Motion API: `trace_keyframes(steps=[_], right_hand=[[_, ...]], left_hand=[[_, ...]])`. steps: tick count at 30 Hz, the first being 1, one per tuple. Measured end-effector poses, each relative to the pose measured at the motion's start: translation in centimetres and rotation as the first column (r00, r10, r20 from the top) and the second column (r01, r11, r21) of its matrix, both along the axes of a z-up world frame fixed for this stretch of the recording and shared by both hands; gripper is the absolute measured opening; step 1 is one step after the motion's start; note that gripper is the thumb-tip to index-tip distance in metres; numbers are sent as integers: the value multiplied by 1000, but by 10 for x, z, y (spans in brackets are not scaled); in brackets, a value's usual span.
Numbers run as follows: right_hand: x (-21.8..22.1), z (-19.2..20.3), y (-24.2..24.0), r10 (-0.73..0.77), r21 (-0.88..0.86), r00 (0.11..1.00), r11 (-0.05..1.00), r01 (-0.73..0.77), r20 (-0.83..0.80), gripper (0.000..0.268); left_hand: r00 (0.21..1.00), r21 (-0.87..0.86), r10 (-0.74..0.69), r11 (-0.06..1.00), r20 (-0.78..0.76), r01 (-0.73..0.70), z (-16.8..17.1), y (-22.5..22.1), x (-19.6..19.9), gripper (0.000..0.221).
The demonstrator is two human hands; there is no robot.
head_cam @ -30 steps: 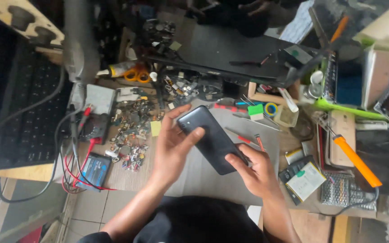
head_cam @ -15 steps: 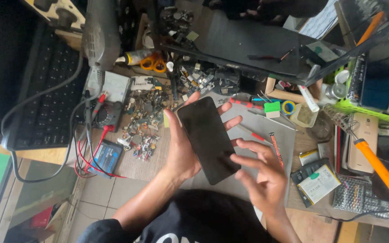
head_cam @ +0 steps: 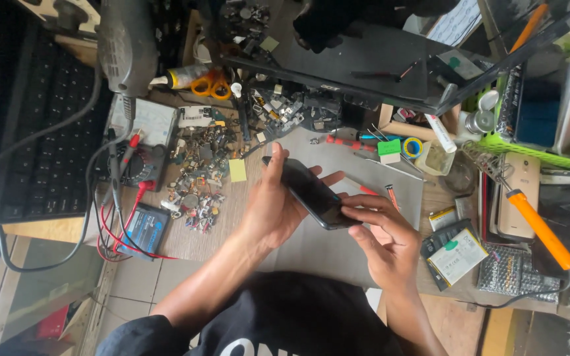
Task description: Reassembling a smartphone by aligning internal components and snapping the back frame onto the body at a repair bench.
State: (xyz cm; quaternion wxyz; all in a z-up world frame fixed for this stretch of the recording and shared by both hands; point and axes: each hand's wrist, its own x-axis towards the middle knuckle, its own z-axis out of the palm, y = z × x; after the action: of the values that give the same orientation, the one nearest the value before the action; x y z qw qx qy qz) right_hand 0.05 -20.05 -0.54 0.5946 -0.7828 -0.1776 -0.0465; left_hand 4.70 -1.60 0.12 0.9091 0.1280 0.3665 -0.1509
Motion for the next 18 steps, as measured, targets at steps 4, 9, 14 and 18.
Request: trace_keyframes(steps=[4, 9, 14, 18], right_hand=[[9, -9, -1, 53, 173, 997, 983, -63, 61, 19], [10, -1, 10, 79, 150, 982, 983, -105, 172, 33], [-2, 20, 17, 1, -105, 987, 994, 16, 159, 22], [-1, 19, 19, -131, -51, 970, 988, 144, 205, 14]], left_hand=[[976, 68, -54, 997, 210, 40, -17, -1, -7, 83], [977, 216, 42, 972, 211, -88, 1, -8, -10, 92], [988, 292, 151, 944, 36, -155, 11, -22, -8, 45], [962, 359, 225, 894, 158, -268, -6, -40, -17, 41]])
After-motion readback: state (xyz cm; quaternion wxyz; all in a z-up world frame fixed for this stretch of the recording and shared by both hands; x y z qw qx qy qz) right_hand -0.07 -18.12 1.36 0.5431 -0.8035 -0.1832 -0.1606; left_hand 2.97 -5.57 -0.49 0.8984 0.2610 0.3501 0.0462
